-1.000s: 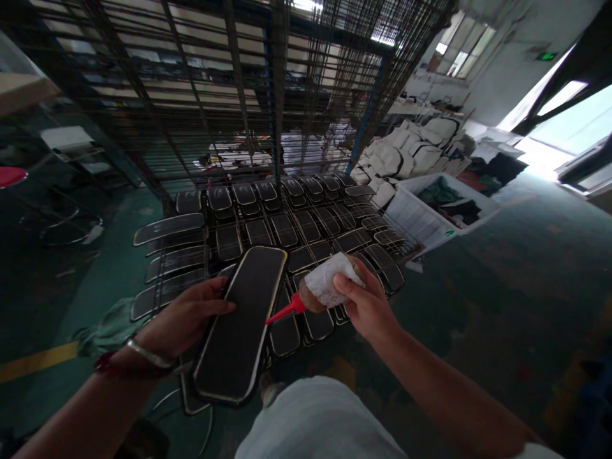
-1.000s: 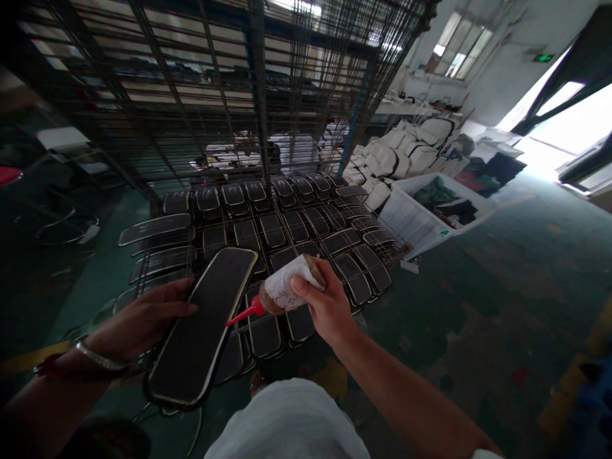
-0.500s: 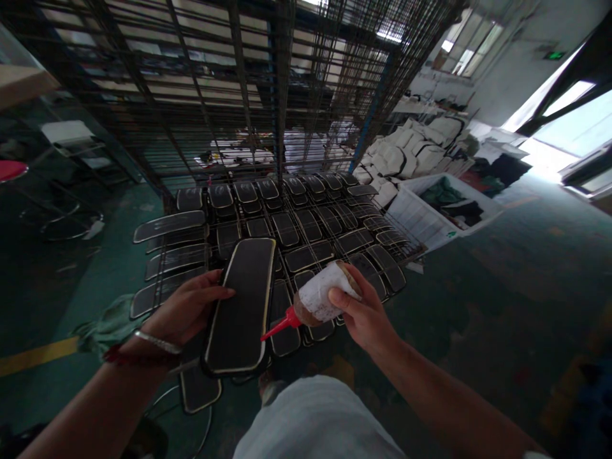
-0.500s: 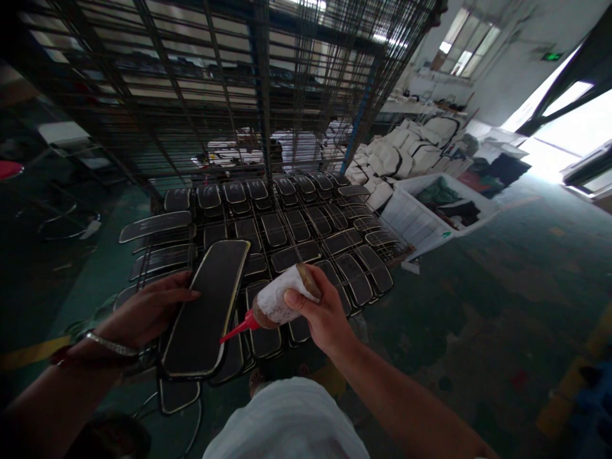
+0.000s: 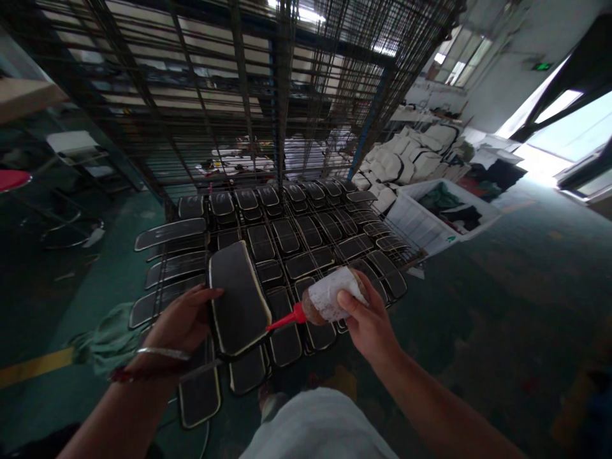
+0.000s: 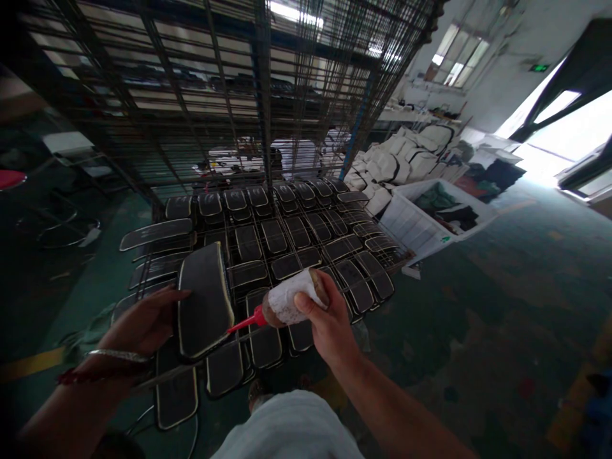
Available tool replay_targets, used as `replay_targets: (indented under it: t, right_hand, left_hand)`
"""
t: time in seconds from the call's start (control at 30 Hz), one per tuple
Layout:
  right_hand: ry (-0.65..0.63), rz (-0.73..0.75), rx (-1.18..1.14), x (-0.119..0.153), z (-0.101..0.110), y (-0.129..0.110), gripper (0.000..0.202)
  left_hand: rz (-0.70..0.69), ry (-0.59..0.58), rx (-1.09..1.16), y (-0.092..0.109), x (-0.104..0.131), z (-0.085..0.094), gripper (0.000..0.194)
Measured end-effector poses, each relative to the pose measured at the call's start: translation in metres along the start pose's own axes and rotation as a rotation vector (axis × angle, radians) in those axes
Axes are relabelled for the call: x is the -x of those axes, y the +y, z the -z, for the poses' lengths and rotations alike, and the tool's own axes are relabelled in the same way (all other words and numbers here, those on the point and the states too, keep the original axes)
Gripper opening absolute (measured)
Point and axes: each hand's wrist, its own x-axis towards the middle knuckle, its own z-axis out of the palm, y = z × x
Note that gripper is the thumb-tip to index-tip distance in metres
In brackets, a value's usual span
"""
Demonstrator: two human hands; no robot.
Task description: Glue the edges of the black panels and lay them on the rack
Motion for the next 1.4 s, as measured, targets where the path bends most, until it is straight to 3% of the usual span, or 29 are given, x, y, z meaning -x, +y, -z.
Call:
replay_targets:
  t: [0.1,0.23,0.47,0.6,0.7,0.87,1.0,1.07,1.17,1.27,1.33,1.4]
  right_hand:
    - [0.048,-0.097,-0.074,0.005,-0.004,0.013,0.046]
    - [0.079,-0.283,-0.175,-0.01,-0.012,0.025,0.051]
    - [0.062,0.052,-0.032,-0.064,-0.034,0.012,0.049]
    - [0.035,0.207,0.124,-0.065,-0.037,0.023,0.047]
    - [-0.016,0.192,0.196,-0.053,-0.03,0.028,0.048]
    - [-0.157,0.086,0.264,-0.042,-0.012,0.005,0.047]
    - [-0.084,0.272,0.341,-0.057,0.004,-0.014,0.051]
    - [-0.043,0.296,0.327,-0.065,0.013,-0.015,0.06]
    - [-0.068,0.157,0.209,-0.071,0.027,-0.009,0.068]
    - [-0.096,-0.121,-0.027,-0.081,0.053,-0.002,0.06]
    - [-0.02,-0.27,-0.24,-0.099,0.083,-0.005,0.057]
    - [0.123,-0.297,-0.45,-0.124,0.126,-0.018,0.056]
  left_hand:
    - [-0.005,0.036,0.082,-0.007,-0.002,-0.005,0.029]
    - [-0.037,-0.012,0.123,-0.021,-0.003,-0.015,0.044]
    - [0.089,-0.184,0.085,-0.037,0.006,-0.019,0.05]
    - [0.093,-0.263,0.062,-0.038,0.0,-0.015,0.053]
    - [0.095,-0.299,0.047,-0.036,-0.01,-0.01,0.048]
    - [0.143,-0.349,-0.027,-0.027,-0.022,-0.008,0.044]
    - [0.198,-0.408,-0.033,-0.025,-0.029,-0.018,0.048]
    - [0.219,-0.412,-0.028,-0.027,-0.034,-0.028,0.051]
    - [0.217,-0.355,-0.055,-0.028,-0.046,-0.046,0.056]
    - [0.195,-0.216,-0.098,-0.029,-0.068,-0.069,0.048]
    - [0.165,-0.096,-0.112,-0.033,-0.089,-0.091,0.04]
    - [0.115,-0.026,-0.081,-0.044,-0.114,-0.123,0.038]
